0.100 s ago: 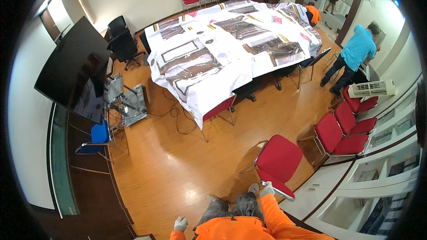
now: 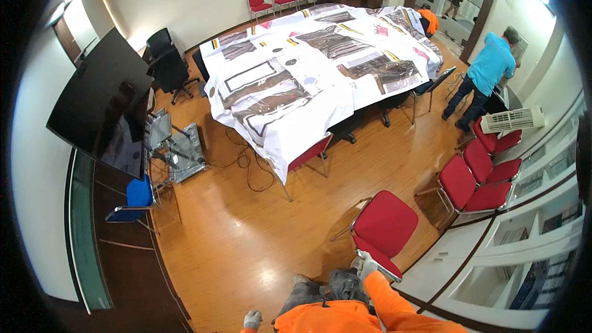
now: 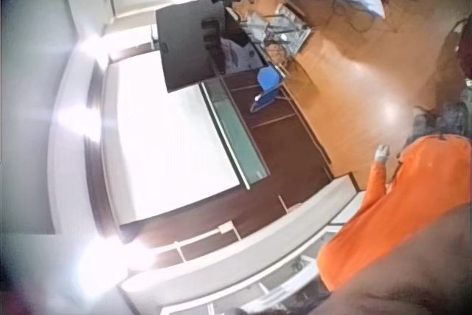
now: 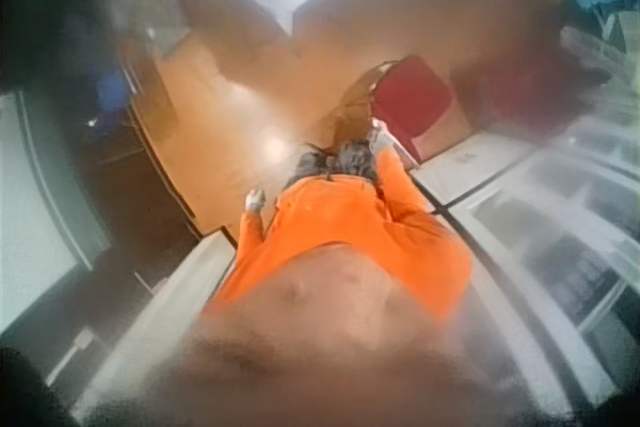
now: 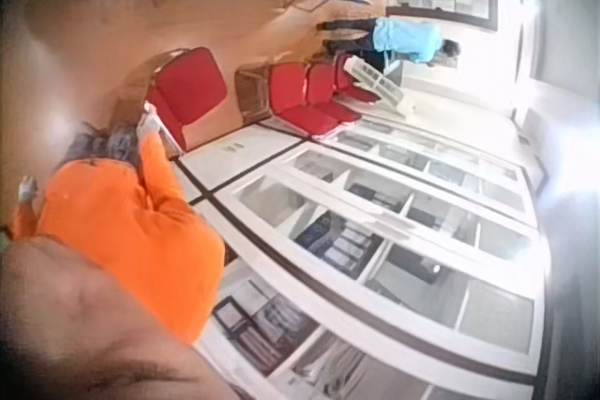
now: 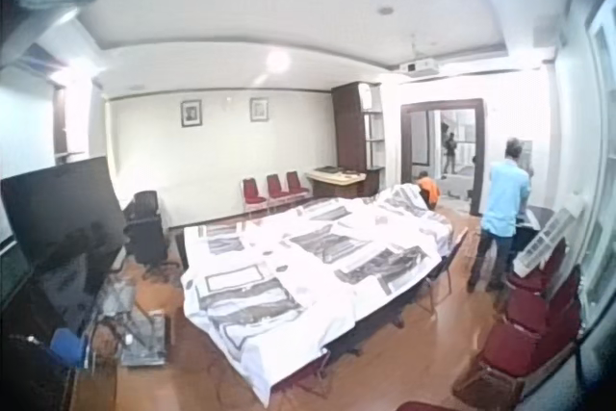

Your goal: The person moves several chairs around a room, including black office chairs and red guest chairs, to clear space and organize the layout. They also handle a large white protective bag, lifting and placing it onto a chair.

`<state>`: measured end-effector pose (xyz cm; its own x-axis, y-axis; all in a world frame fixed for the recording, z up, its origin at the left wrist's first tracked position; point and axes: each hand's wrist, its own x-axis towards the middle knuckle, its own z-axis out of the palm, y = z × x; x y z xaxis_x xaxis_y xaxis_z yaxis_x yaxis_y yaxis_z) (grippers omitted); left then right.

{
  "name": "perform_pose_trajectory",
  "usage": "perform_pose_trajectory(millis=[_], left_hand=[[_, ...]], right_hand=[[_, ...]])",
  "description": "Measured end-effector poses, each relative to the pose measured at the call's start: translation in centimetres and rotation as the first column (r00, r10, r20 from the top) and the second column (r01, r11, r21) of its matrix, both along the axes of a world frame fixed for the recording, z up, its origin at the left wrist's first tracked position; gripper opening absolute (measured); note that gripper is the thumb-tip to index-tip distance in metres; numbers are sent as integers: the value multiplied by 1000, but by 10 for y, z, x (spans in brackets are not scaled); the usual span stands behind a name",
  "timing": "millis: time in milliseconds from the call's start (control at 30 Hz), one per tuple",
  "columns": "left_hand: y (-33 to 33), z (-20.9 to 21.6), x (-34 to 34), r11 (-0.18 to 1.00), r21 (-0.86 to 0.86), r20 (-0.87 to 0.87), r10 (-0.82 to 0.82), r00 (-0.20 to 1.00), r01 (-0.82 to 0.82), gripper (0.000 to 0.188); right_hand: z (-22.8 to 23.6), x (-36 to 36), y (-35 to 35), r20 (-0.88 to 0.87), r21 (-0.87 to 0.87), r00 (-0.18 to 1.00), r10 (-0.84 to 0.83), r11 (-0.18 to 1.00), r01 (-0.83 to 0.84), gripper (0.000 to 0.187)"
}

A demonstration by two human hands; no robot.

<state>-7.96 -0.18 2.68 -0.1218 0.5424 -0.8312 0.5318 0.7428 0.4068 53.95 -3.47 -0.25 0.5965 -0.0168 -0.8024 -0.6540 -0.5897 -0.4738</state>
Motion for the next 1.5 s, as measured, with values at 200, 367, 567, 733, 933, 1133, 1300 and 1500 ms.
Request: perform_pose_trajectory(millis=[200,367,567,733,933,1133,1300,1500], left_hand=[[35,1,-84,925,20,118,375,919,-380,23],[117,-1,-86,929,254,210,218,953,-269,30],[145,13,-105,866,283,233,356,905,-413,26],[117,21,-125,914,176,185,335,924,-366,18],[48,-2,-238,872,488,13,41,999,-42,16],[50,-12,-395,726,45,207,665,717,-687,13],[58,-11,-526,617,179,202,739,642,-766,12],[167,20,-614,642,310,223,668,710,-701,11]], right_hand=[[144,-78,48,383,-734,104,918,370,-569,56],[56,-62,12,222,-672,195,955,295,-679,36],[59,-96,29,173,-654,533,828,501,-566,37],[44,-93,58,135,-656,512,848,464,-595,51],[43,-163,150,178,-600,461,869,467,-649,51],[45,-296,228,325,-603,417,848,526,-600,47],[58,-436,268,313,-472,412,856,517,-714,45],[66,-608,342,352,-502,286,891,438,-746,48]])
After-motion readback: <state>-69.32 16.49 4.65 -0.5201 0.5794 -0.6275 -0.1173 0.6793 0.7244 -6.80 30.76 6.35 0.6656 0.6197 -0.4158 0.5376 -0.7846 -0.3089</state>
